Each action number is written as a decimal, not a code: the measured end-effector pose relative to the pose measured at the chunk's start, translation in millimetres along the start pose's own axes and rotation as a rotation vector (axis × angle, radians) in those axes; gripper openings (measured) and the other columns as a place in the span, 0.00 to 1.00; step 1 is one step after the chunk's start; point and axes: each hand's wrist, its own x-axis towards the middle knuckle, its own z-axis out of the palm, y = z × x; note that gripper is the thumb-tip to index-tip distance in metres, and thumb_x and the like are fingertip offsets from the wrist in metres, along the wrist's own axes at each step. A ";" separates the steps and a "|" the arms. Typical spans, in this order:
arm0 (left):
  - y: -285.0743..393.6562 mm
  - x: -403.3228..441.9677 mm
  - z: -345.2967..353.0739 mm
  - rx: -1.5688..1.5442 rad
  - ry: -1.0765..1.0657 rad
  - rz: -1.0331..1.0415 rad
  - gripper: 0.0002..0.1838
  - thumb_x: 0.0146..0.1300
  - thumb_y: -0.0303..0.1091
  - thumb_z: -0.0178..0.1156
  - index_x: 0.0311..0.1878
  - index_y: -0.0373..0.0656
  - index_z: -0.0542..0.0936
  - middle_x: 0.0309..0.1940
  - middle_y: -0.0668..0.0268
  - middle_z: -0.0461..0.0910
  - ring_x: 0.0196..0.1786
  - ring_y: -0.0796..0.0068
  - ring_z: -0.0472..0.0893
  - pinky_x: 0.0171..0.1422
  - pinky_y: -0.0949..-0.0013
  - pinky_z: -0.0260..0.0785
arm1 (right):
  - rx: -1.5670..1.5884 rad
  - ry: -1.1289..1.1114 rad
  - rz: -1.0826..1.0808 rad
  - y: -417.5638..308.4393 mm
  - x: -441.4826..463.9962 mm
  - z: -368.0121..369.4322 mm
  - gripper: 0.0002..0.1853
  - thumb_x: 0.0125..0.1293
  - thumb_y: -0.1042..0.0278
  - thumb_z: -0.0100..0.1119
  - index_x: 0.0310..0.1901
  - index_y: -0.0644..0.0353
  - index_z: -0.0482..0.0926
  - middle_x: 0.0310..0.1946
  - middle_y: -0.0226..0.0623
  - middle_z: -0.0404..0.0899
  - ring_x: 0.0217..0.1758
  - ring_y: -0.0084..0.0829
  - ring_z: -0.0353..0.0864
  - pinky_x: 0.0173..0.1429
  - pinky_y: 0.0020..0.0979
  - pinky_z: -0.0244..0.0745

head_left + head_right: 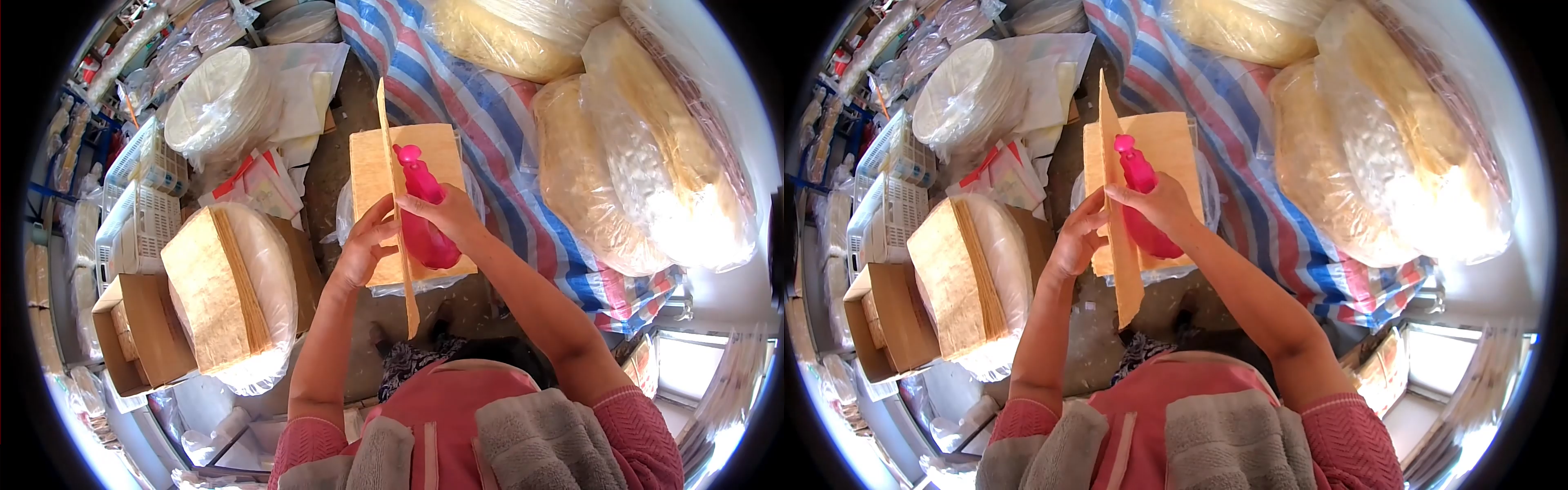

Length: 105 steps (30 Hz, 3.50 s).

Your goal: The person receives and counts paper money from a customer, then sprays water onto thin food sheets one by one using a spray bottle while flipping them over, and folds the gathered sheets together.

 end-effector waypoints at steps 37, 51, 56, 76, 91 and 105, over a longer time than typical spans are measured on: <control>-6.9 -1.7 12.6 0.914 0.492 0.347 0.14 0.57 0.32 0.52 0.46 0.37 0.74 0.33 0.52 0.80 0.37 0.56 0.80 0.40 0.60 0.71 | -0.088 0.048 -0.071 9.9 3.9 -5.7 0.14 0.44 0.65 0.68 0.31 0.62 0.77 0.21 0.29 0.74 0.22 0.19 0.72 0.28 0.23 0.65; 51.5 -113.2 -102.9 0.229 0.595 0.406 0.14 0.60 0.26 0.53 0.50 0.35 0.75 0.43 0.64 0.78 0.43 0.78 0.76 0.47 0.76 0.67 | 0.100 0.236 -0.083 22.7 5.6 -104.1 0.18 0.49 0.54 0.70 0.29 0.62 0.79 0.23 0.27 0.77 0.22 0.17 0.72 0.26 0.21 0.65; 34.0 -131.9 -116.8 0.021 0.562 0.423 0.13 0.59 0.27 0.55 0.47 0.36 0.76 0.42 0.62 0.78 0.45 0.74 0.77 0.48 0.73 0.69 | 0.037 0.441 -0.039 31.8 -1.3 -154.2 0.17 0.53 0.52 0.66 0.26 0.59 0.77 0.17 0.26 0.74 0.15 0.16 0.68 0.19 0.20 0.60; -296.2 -82.9 -150.0 -0.510 0.550 -0.446 0.27 0.56 0.45 0.61 0.56 0.43 0.70 0.53 0.57 0.72 0.59 0.57 0.64 0.57 0.41 0.58 | -0.625 -0.284 0.239 45.3 -94.2 -146.0 0.23 0.64 0.45 0.50 0.26 0.60 0.77 0.16 0.26 0.71 0.17 0.18 0.69 0.21 0.22 0.62; -246.1 -49.8 -40.2 -0.685 1.033 0.133 0.13 0.56 0.20 0.56 0.46 0.43 0.74 0.40 0.66 0.78 0.40 0.72 0.78 0.39 0.67 0.72 | -0.543 -0.287 0.125 12.9 -62.3 -66.5 0.23 0.63 0.46 0.48 0.27 0.62 0.75 0.14 0.33 0.71 0.15 0.24 0.71 0.22 0.26 0.66; -35.0 -247.5 -157.6 -0.313 1.253 0.884 0.13 0.61 0.34 0.58 0.46 0.37 0.72 0.40 0.65 0.77 0.39 0.76 0.77 0.43 0.70 0.74 | 0.087 0.043 0.053 8.1 -97.1 -53.0 0.24 0.65 0.44 0.45 0.24 0.57 0.73 0.10 0.28 0.66 0.08 0.21 0.63 0.11 0.22 0.56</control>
